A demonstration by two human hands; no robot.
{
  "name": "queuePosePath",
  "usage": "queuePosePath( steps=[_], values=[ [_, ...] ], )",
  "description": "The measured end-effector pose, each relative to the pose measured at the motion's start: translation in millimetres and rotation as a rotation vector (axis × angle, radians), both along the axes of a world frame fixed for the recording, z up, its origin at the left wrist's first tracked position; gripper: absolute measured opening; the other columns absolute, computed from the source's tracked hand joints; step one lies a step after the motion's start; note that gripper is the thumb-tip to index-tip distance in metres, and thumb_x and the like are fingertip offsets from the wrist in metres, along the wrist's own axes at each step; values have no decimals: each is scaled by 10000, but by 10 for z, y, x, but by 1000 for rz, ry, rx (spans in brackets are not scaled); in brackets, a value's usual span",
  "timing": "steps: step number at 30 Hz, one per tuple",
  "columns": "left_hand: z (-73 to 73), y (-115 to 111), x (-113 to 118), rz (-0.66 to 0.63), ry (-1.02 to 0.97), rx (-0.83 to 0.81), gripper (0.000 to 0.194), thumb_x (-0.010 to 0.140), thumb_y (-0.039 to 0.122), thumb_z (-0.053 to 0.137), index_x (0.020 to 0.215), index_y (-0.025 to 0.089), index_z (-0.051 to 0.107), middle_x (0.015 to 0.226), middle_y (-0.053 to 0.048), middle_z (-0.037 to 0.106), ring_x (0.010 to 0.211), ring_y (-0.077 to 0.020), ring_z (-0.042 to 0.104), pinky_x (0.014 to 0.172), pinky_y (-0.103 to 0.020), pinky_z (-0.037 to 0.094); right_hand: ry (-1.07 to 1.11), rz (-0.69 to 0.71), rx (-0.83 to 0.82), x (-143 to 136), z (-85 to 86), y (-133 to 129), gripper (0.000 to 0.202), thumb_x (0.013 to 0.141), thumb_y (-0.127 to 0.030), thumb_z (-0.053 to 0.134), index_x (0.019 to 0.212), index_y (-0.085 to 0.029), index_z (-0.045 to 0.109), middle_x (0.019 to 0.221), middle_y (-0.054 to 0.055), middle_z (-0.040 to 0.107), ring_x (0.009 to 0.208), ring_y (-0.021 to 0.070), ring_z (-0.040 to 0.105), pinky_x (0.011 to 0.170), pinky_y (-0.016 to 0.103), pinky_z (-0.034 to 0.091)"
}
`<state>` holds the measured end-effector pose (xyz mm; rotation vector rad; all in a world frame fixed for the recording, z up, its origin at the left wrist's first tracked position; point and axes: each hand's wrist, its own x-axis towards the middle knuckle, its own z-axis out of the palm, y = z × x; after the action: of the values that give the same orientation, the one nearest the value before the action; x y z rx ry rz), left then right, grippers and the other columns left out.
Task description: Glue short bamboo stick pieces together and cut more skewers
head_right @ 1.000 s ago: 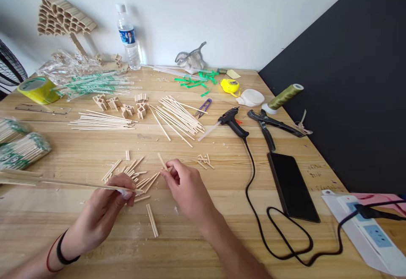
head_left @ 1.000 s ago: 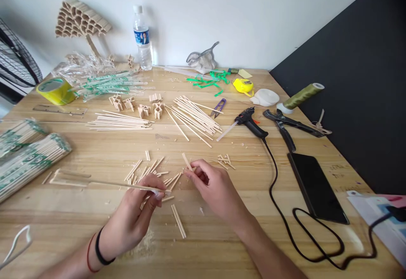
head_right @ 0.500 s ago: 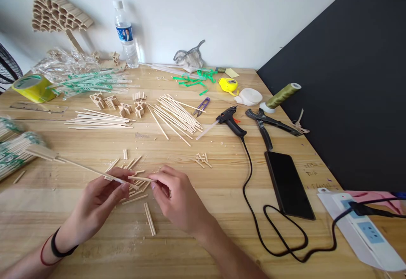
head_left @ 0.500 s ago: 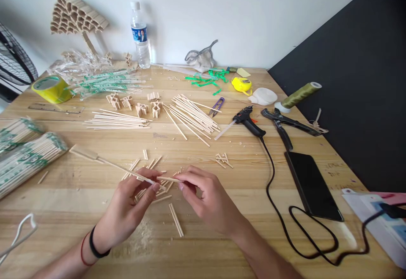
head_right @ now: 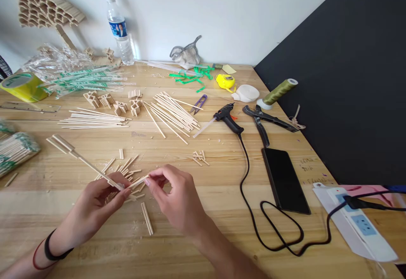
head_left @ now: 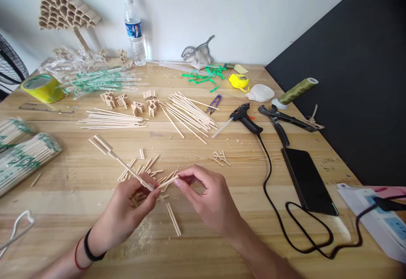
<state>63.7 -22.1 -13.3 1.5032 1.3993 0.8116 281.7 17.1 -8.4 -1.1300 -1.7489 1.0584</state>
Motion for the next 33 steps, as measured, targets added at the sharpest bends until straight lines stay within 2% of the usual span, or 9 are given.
queuePosePath(
  steps=[5,9,13,17,20,23,26,29,33],
  values=[
    [32,-20,40,-13,52,32,228,975,338,626,826,176,684,654,4,630,560,-117,557,521,-197,447,-55,-5,111,-20,-24,-11,108,938,-126,650,886,-178,729,775,25,772,669,137,713,668,224,557],
    [35,-58,67,-54,116,52,244,966,340,652,805,167,713,658,-2,653,560,-115,568,525,-196,443,-146,-57,225,-46,-50,-26,141,881,-89,600,807,-195,656,689,4,683,601,138,634,607,240,504],
    [33,-95,95,-72,130,97,174,948,306,688,848,176,744,663,5,677,571,-114,579,548,-197,447,-228,-125,343,-79,-83,-48,196,823,-53,550,738,-229,538,643,-21,604,562,128,562,563,239,446],
    [25,-115,120,-42,64,16,190,951,340,694,882,175,756,703,-14,706,604,-127,617,581,-206,488,-226,-153,399,-92,-94,-57,236,789,-24,528,712,-241,474,611,-44,557,532,111,495,547,233,404],
    [30,-91,125,16,-56,-87,246,947,397,694,871,168,739,694,-20,698,597,-130,615,550,-200,490,-154,-150,295,-84,-73,-56,215,790,-56,547,698,-236,474,614,-44,565,540,107,506,548,221,417],
    [40,-46,111,69,-150,-180,295,906,444,733,833,158,718,614,7,634,527,-107,548,473,-174,424,-41,-114,46,-64,-29,-45,162,819,-130,595,703,-222,530,623,-36,597,552,111,531,543,215,443],
    [34,-15,88,109,-210,-252,339,863,481,775,854,147,717,592,16,616,513,-102,540,470,-172,427,71,-41,-181,-37,12,-21,161,919,-238,611,764,-196,627,659,-8,653,600,129,590,579,226,490],
    [18,-11,70,129,-218,-271,375,856,513,788,867,145,718,574,13,621,516,-109,551,481,-181,436,124,8,-235,-20,23,-6,217,996,-317,598,857,-182,694,735,29,721,666,151,655,636,250,534],
    [1,-21,60,104,-210,-266,369,894,509,771,933,144,742,600,-6,667,554,-130,605,514,-201,464,142,-2,-185,-18,7,-14,165,985,-330,662,923,-189,720,779,35,748,697,162,694,651,257,556]
  ],
)
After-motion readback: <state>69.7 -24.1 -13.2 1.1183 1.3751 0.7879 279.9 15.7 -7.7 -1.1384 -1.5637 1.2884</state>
